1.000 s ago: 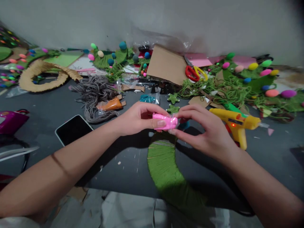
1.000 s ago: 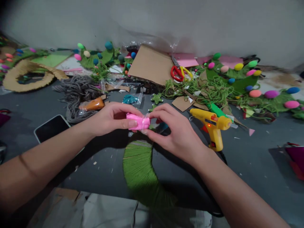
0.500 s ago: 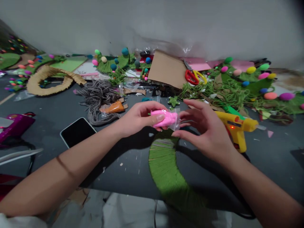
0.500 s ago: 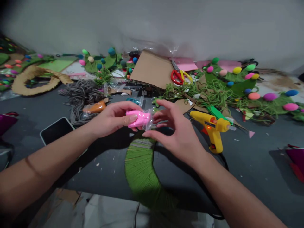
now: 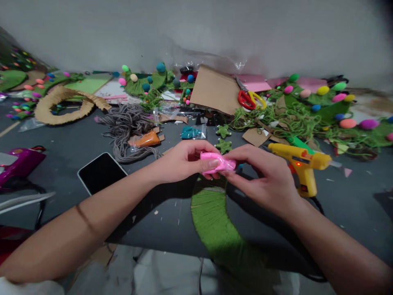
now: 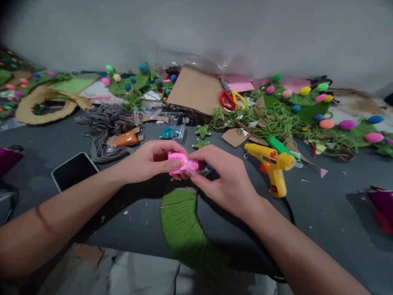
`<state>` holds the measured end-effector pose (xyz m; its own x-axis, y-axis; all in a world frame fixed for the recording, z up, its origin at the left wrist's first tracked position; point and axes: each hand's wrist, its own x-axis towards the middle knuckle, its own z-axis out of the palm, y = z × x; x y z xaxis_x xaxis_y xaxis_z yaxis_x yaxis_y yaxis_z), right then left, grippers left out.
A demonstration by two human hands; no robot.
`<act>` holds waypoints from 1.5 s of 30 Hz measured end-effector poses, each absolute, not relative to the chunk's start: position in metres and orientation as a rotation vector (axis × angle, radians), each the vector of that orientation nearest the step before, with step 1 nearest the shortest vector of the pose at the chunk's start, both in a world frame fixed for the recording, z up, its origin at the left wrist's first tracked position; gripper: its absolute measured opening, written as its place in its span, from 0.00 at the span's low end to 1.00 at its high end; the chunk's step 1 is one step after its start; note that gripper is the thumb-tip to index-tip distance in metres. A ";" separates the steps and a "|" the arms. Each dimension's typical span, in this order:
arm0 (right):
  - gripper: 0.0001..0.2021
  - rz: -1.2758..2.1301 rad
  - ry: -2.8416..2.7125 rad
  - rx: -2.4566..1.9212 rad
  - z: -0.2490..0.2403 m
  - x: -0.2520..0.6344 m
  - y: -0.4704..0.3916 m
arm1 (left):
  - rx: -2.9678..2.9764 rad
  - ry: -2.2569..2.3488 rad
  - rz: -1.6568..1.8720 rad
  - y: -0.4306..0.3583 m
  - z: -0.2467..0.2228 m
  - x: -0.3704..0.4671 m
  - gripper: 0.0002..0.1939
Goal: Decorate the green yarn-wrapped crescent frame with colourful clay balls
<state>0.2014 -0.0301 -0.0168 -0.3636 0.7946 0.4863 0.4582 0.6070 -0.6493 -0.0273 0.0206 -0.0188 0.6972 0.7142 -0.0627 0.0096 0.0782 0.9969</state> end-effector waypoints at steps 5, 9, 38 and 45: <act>0.10 0.454 -2.055 -0.971 -0.018 0.200 -0.030 | 1.401 0.625 0.573 0.022 -0.020 -0.028 0.13; 0.21 0.522 -2.005 -1.039 -0.023 0.199 -0.031 | 1.408 0.654 0.646 0.023 -0.020 -0.028 0.14; 0.11 0.498 -2.039 -0.949 -0.020 0.197 -0.030 | 1.323 0.729 0.574 0.019 -0.018 -0.025 0.17; 0.26 0.597 -1.938 -1.015 -0.027 0.200 -0.030 | 1.430 0.755 0.751 0.023 -0.018 -0.032 0.16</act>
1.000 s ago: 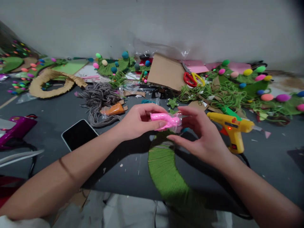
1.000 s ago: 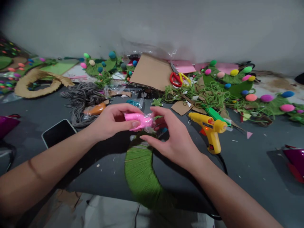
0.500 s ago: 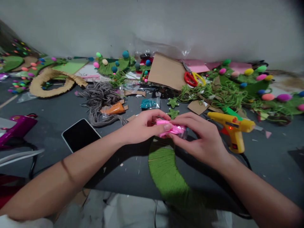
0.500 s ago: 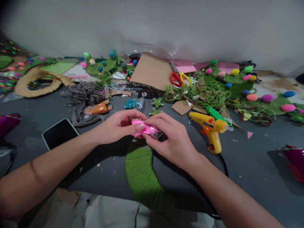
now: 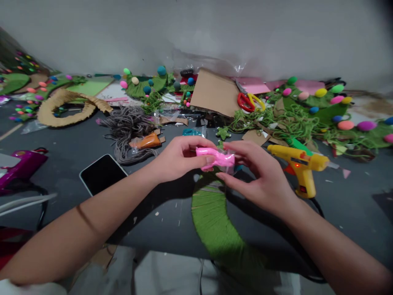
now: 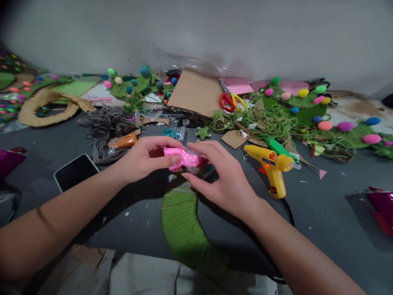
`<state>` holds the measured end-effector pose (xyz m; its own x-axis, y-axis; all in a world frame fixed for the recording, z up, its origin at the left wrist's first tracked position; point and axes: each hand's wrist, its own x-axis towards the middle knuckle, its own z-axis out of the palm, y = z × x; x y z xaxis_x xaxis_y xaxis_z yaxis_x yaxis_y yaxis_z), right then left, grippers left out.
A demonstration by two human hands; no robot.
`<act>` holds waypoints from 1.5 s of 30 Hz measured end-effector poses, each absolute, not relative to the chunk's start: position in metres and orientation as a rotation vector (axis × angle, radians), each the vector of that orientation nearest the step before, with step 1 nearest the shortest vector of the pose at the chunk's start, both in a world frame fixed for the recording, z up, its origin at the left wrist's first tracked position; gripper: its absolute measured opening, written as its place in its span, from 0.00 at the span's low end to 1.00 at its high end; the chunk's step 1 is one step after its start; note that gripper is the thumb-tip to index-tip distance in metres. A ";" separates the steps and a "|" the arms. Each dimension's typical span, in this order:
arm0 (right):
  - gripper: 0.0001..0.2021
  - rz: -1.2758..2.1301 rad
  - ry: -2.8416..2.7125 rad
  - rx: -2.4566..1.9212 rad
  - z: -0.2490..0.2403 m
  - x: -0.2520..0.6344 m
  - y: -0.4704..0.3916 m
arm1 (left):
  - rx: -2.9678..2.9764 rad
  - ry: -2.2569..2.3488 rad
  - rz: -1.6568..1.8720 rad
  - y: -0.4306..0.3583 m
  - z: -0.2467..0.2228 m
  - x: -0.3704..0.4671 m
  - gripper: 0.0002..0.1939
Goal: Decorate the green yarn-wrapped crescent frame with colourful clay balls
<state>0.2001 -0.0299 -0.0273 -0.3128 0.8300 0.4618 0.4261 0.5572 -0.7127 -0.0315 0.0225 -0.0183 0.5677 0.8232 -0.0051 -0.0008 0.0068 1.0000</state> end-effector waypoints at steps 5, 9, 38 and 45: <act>0.24 0.721 -1.891 -1.006 -0.030 0.198 -0.032 | 1.412 0.738 0.738 0.022 -0.017 -0.030 0.12; 0.20 0.767 -1.877 -1.037 -0.030 0.196 -0.033 | 1.389 0.702 0.679 0.021 -0.016 -0.029 0.13; 0.18 0.851 -1.776 -0.883 -0.021 0.201 -0.033 | 1.284 0.715 0.736 0.026 -0.020 -0.033 0.12; 0.14 0.732 -1.866 -0.954 -0.020 0.206 -0.029 | 1.292 0.668 0.691 0.025 -0.022 -0.034 0.12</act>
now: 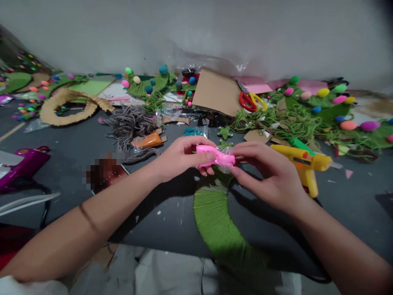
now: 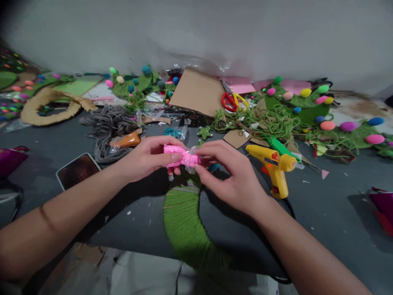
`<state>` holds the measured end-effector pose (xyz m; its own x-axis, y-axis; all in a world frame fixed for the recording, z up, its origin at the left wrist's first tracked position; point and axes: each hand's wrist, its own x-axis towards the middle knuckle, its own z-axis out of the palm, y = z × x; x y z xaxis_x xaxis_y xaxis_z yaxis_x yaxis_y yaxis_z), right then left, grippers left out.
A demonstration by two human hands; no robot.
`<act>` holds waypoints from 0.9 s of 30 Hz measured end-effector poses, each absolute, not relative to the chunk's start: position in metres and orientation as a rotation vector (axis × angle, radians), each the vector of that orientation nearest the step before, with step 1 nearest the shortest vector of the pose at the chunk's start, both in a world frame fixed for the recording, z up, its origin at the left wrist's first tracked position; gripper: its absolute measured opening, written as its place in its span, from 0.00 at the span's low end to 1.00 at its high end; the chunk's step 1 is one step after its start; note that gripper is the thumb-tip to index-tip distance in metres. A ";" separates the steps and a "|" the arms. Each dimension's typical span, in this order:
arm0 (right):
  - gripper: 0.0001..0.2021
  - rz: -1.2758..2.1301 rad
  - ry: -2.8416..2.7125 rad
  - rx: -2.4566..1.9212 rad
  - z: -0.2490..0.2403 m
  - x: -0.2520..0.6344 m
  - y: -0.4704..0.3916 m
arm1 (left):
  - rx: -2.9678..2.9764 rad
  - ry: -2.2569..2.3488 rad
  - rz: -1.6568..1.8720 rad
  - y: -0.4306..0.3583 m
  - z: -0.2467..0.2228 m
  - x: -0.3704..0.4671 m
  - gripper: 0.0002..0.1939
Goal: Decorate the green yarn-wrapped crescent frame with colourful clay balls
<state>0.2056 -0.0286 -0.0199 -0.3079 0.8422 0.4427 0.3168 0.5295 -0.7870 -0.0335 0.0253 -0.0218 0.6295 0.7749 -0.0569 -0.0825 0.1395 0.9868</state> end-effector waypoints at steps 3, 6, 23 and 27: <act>0.14 0.706 -1.913 -0.967 -0.019 0.207 -0.028 | 1.291 0.684 0.677 0.023 -0.020 -0.033 0.11; 0.14 0.682 -1.946 -0.987 -0.018 0.209 -0.027 | 1.318 0.714 0.655 0.019 -0.016 -0.031 0.12; 0.08 0.440 -1.968 -1.045 -0.009 0.203 -0.040 | 1.590 0.832 0.504 0.016 0.042 -0.040 0.17; 0.05 0.467 -1.870 -1.121 -0.007 0.207 -0.039 | 1.919 1.171 0.958 0.001 0.031 -0.107 0.15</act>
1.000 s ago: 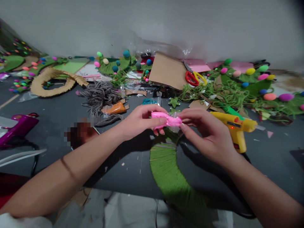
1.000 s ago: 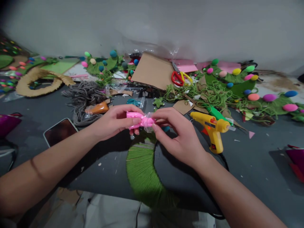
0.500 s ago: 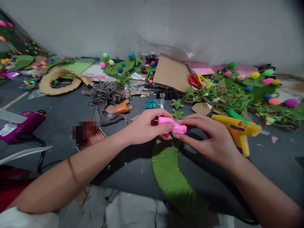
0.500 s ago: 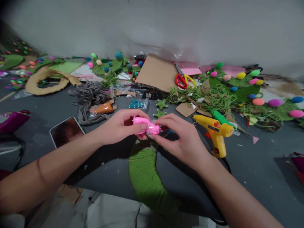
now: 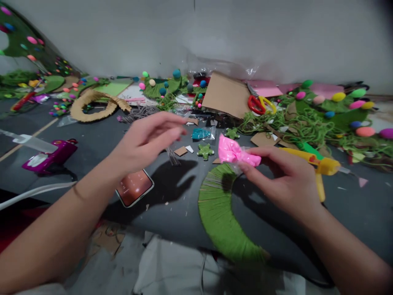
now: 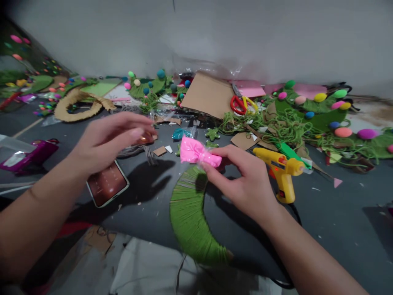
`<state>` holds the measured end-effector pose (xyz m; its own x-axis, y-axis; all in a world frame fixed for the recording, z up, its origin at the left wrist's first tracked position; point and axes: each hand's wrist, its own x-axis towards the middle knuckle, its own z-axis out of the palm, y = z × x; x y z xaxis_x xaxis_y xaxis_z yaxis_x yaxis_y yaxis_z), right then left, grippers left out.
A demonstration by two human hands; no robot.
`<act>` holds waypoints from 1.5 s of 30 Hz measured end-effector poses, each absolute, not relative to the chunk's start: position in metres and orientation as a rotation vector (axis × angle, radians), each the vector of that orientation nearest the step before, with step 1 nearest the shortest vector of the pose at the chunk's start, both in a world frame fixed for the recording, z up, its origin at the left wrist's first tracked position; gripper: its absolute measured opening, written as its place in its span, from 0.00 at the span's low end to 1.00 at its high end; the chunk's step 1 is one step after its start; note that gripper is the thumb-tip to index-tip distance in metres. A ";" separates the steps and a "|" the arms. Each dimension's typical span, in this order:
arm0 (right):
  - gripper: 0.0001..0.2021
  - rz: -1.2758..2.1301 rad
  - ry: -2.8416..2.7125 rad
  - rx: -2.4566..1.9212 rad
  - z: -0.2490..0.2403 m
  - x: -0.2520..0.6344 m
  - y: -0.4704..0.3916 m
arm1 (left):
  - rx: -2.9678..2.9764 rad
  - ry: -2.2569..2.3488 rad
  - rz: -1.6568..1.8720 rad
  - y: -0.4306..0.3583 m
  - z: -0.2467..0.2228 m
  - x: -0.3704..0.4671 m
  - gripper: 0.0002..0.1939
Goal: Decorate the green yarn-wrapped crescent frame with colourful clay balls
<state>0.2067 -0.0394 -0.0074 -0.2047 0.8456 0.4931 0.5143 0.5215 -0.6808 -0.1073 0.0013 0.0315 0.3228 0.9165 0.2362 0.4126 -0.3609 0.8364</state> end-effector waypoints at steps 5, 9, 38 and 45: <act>0.06 0.490 -1.892 -1.076 -0.008 0.206 -0.039 | 2.413 1.426 0.940 -0.033 -0.014 -0.206 0.16; 0.05 0.527 -1.959 -1.046 -0.009 0.204 -0.039 | 2.587 1.464 0.792 -0.040 -0.041 -0.231 0.23; 0.06 0.614 -2.028 -1.037 -0.010 0.206 -0.033 | 2.659 1.315 0.762 -0.030 0.016 -0.122 0.33; 0.08 0.605 -2.019 -1.117 -0.014 0.210 -0.028 | 2.771 1.031 0.123 0.006 0.028 -0.021 0.31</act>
